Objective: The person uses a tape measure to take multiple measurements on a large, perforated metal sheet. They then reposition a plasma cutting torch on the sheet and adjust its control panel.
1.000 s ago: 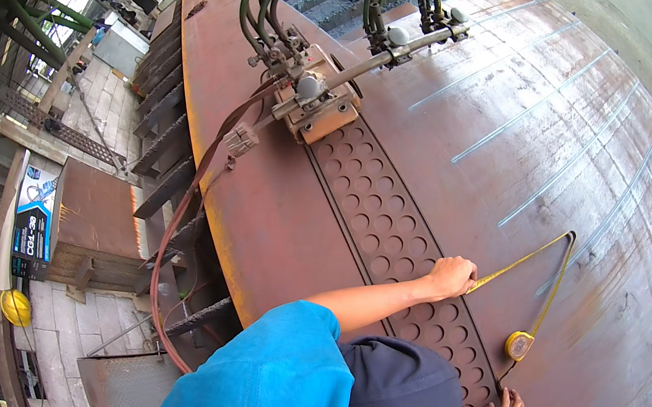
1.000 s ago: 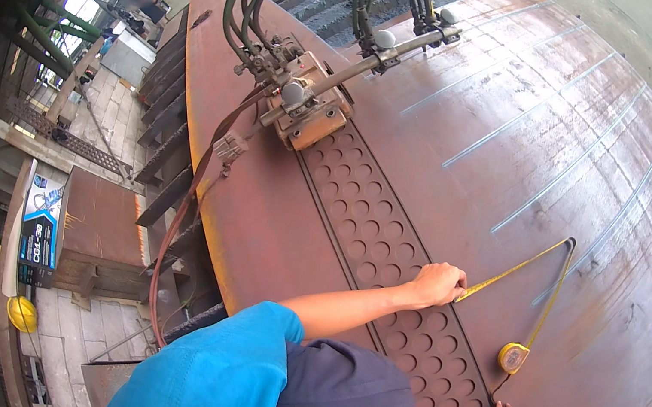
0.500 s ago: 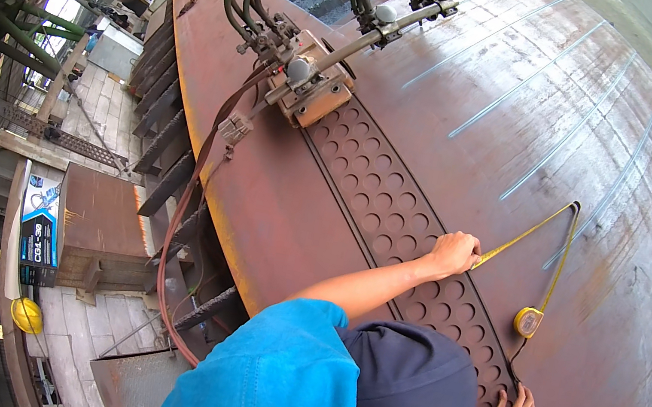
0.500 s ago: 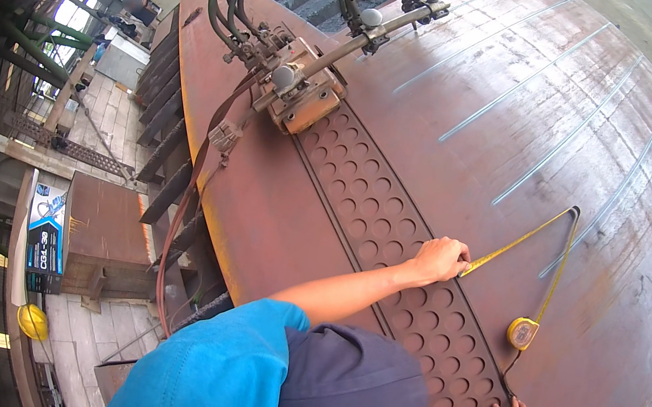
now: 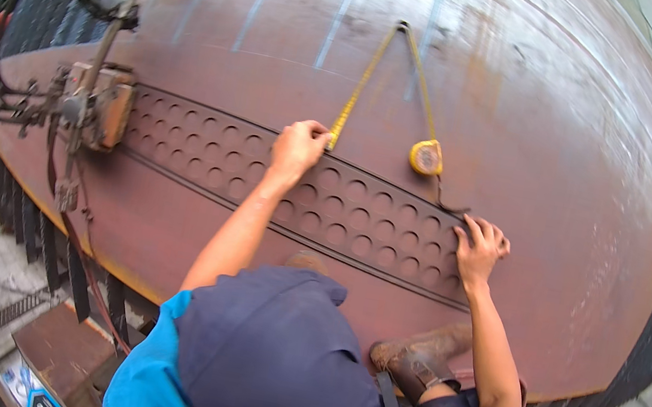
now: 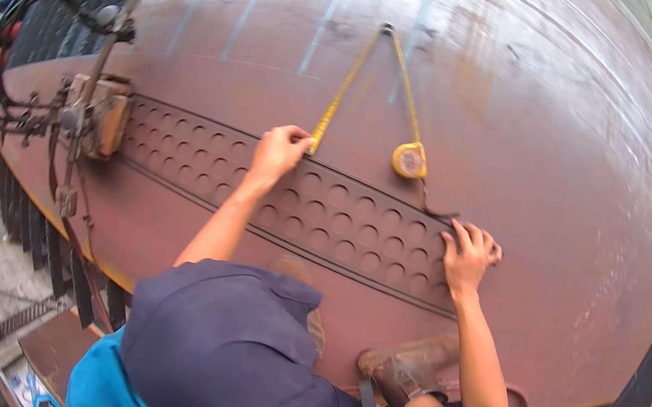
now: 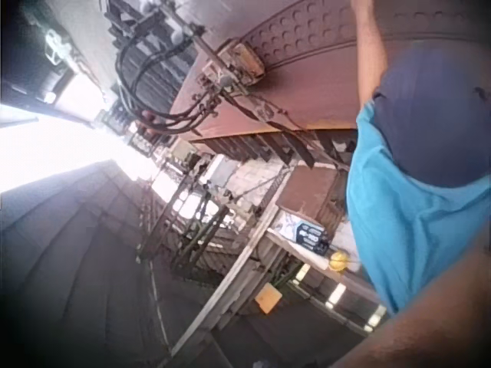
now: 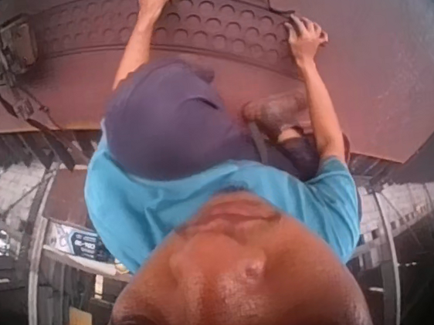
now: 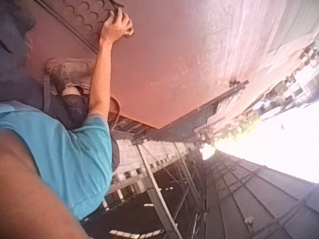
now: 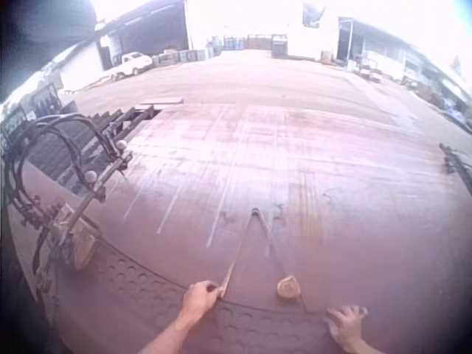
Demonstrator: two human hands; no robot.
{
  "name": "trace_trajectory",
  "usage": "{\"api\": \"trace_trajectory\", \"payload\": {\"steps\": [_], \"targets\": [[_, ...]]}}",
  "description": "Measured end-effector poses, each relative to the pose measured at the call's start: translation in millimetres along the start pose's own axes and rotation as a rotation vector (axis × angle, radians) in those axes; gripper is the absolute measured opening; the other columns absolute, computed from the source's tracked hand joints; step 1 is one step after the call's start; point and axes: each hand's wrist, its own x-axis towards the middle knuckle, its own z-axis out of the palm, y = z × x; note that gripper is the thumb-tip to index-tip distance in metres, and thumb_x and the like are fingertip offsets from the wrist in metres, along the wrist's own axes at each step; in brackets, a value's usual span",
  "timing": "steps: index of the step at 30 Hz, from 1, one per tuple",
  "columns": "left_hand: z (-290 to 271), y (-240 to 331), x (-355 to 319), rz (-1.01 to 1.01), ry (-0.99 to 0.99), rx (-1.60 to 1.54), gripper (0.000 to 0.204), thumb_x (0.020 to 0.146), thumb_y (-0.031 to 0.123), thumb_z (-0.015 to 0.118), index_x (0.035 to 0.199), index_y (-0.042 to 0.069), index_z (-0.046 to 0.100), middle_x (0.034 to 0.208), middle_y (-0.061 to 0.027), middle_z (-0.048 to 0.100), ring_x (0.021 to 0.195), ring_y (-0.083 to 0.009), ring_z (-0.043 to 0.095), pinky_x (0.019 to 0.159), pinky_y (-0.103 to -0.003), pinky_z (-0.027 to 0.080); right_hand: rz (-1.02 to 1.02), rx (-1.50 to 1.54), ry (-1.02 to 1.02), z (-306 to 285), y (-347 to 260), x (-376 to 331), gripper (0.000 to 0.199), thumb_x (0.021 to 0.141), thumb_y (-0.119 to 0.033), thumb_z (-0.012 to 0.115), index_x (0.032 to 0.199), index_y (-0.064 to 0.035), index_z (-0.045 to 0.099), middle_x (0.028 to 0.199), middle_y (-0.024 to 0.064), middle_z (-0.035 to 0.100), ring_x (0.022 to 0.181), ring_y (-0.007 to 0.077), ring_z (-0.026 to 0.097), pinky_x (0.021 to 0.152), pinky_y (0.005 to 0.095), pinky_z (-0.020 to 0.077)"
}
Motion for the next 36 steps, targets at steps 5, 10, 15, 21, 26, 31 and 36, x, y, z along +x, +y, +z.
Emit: {"api": "trace_trajectory", "payload": {"steps": [5, 10, 15, 21, 26, 31, 36], "targets": [[4, 2, -4, -0.003, -0.043, -0.003, 0.03, 0.094, 0.034, 0.072, 0.111, 0.01, 0.079, 0.1, -0.0104, 0.08, 0.095, -0.0295, 0.076, 0.083, -0.042, 0.058, 0.043, -0.013, 0.009, 6, 6, -19, 0.029, 0.09, -0.03, 0.077, 0.117, -0.022, 0.075, 0.116, -0.0055, 0.068, 0.119, 0.0222, 0.056, 0.111, 0.0531, 0.0239], [-2, 2, -4, -0.018, -0.043, -0.045, 0.029, 0.094, 0.033, 0.073, 0.11, 0.01, 0.079, 0.1, -0.0105, 0.08, 0.094, -0.0286, 0.076, 0.082, -0.041, 0.058, 0.038, -0.079, 0.033, 17, -5, -19, 0.028, 0.087, -0.024, 0.077, 0.115, -0.0218, 0.074, 0.117, -0.0072, 0.068, 0.117, 0.0229, 0.056, 0.111, 0.0536, 0.0235], [-2, 1, -4, -0.007, -0.015, -0.056, 0.028, 0.094, 0.032, 0.073, 0.11, 0.009, 0.079, 0.1, -0.0112, 0.08, 0.094, -0.0283, 0.076, 0.082, -0.04, 0.058, 0.058, -0.087, 0.031, 17, -11, -12, 0.027, 0.085, -0.019, 0.076, 0.112, -0.0213, 0.074, 0.115, -0.0076, 0.069, 0.116, 0.0236, 0.056, 0.111, 0.0538, 0.0233], [3, 4, 2, 0.0, 0.024, -0.078, 0.029, 0.095, 0.033, 0.072, 0.111, 0.01, 0.079, 0.1, -0.0108, 0.08, 0.094, -0.029, 0.076, 0.082, -0.041, 0.057, 0.093, -0.086, 0.03, 19, -9, 3, 0.026, 0.085, -0.016, 0.075, 0.111, -0.0207, 0.074, 0.114, -0.0082, 0.07, 0.116, 0.0239, 0.056, 0.111, 0.0546, 0.023], [4, 10, 8, -0.007, 0.032, -0.096, 0.029, 0.095, 0.033, 0.071, 0.11, 0.01, 0.079, 0.1, -0.0103, 0.08, 0.094, -0.0294, 0.076, 0.082, -0.041, 0.057, 0.115, -0.102, 0.03, 20, -7, 18, 0.025, 0.086, -0.014, 0.074, 0.11, -0.0206, 0.075, 0.113, -0.0089, 0.07, 0.116, 0.024, 0.056, 0.111, 0.055, 0.0229], [4, 17, 15, -0.013, 0.057, -0.11, 0.029, 0.095, 0.033, 0.071, 0.11, 0.009, 0.079, 0.1, -0.0113, 0.08, 0.094, -0.0295, 0.076, 0.082, -0.041, 0.057, 0.13, -0.107, 0.058, 25, -5, 32, 0.025, 0.085, -0.013, 0.073, 0.109, -0.0213, 0.076, 0.112, -0.01, 0.071, 0.115, 0.024, 0.056, 0.111, 0.0544, 0.0228], [3, 18, 18, -0.028, 0.073, -0.109, 0.031, 0.094, 0.033, 0.072, 0.111, 0.008, 0.079, 0.101, -0.012, 0.08, 0.094, -0.0294, 0.076, 0.083, -0.041, 0.057, 0.129, -0.107, 0.064, 26, -6, 40, 0.026, 0.084, -0.009, 0.072, 0.107, -0.0217, 0.076, 0.111, -0.0107, 0.072, 0.115, 0.0236, 0.056, 0.11, 0.0543, 0.0223]]}}
